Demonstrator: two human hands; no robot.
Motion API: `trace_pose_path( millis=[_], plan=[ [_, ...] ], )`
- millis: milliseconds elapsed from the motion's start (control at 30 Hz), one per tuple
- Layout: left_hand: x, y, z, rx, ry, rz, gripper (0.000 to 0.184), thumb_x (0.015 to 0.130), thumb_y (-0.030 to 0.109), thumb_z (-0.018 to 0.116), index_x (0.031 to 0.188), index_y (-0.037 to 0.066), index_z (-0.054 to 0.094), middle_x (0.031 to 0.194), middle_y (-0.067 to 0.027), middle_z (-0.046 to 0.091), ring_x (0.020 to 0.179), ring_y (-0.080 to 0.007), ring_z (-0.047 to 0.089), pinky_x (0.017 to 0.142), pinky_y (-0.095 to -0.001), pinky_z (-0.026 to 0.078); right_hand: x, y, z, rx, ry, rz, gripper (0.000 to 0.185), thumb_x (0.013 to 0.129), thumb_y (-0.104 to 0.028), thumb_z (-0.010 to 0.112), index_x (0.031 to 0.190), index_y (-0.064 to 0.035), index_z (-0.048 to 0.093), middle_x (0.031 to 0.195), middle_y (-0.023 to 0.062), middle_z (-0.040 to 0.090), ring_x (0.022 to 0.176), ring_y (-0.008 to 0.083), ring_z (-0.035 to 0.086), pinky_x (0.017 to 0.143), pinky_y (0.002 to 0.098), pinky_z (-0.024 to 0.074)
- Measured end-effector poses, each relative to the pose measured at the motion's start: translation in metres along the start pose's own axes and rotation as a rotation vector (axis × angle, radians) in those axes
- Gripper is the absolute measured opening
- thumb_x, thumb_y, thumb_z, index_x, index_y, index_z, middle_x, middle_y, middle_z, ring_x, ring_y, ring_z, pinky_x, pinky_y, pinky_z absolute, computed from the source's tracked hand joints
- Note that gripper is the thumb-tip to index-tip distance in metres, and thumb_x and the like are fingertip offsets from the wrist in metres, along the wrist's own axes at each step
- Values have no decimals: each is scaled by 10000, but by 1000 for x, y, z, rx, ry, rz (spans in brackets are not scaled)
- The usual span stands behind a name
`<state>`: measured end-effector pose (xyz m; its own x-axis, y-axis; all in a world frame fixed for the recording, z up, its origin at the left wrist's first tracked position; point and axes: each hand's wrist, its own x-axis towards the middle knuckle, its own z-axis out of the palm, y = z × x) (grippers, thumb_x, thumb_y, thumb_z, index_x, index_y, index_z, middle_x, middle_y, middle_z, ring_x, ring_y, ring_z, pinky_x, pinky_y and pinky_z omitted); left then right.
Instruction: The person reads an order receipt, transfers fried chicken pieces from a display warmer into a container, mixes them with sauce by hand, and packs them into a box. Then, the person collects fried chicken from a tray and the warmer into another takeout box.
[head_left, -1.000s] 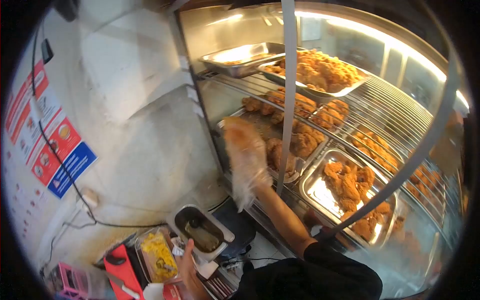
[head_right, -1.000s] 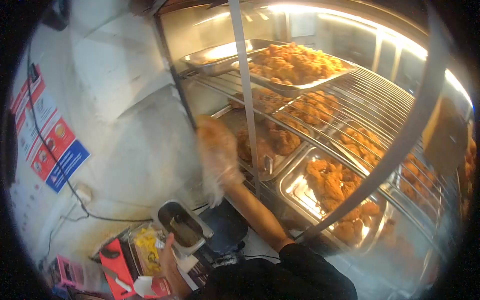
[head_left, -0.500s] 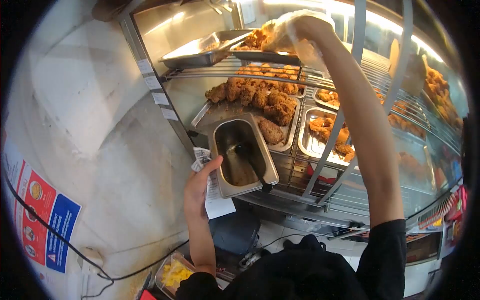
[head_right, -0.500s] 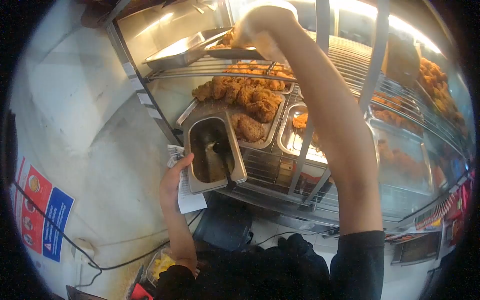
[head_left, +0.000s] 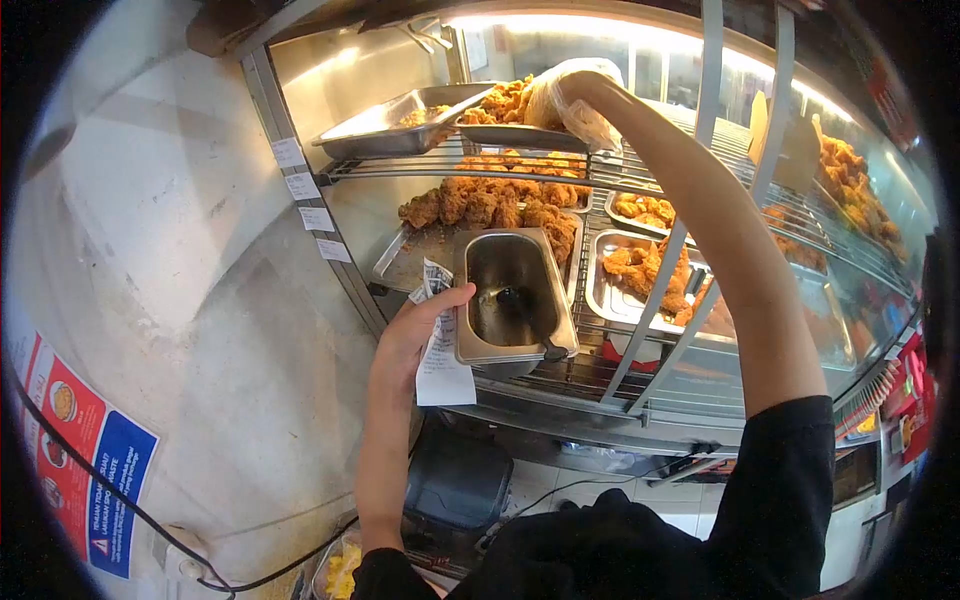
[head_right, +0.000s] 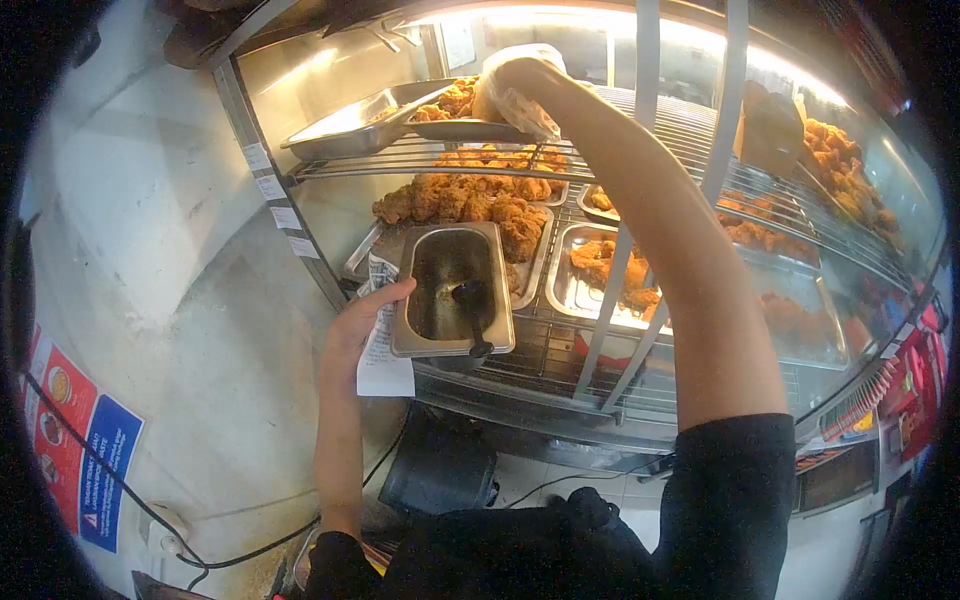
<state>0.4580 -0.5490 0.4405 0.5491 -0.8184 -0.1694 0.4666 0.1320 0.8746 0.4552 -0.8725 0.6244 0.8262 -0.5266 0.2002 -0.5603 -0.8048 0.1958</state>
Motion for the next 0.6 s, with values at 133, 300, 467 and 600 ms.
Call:
trace_pose_path(
  millis=[133,300,467,600],
  plan=[
    [1,2,6,83,47,12,232,717,114,683,911,35,582,782,-54,621,638,-136,602,544,-262,486,-42,-23,-41,109,20,-183,314,734,-327,592,945,-95,600,845,77,625,657,200,553,568,382,462],
    [-9,10,24,112,98,14,234,728,126,674,916,24,581,790,-61,622,646,-136,605,551,-268,491,-53,-28,-72,-206,163,-407,257,773,-288,553,926,-88,604,808,103,611,647,205,551,577,331,466],
    [5,5,21,75,104,-4,174,758,145,640,874,18,614,738,-76,631,582,-143,596,519,-274,478,-91,-35,-60,-127,392,-431,263,781,-280,550,949,-84,601,842,113,602,689,214,556,610,324,468],
    [3,2,19,18,88,0,177,762,132,632,896,20,606,766,-79,628,610,-145,600,537,-276,481,-142,-40,-2,180,444,-454,272,781,-275,552,965,-79,596,868,115,599,711,218,557,627,330,467]
  ],
)
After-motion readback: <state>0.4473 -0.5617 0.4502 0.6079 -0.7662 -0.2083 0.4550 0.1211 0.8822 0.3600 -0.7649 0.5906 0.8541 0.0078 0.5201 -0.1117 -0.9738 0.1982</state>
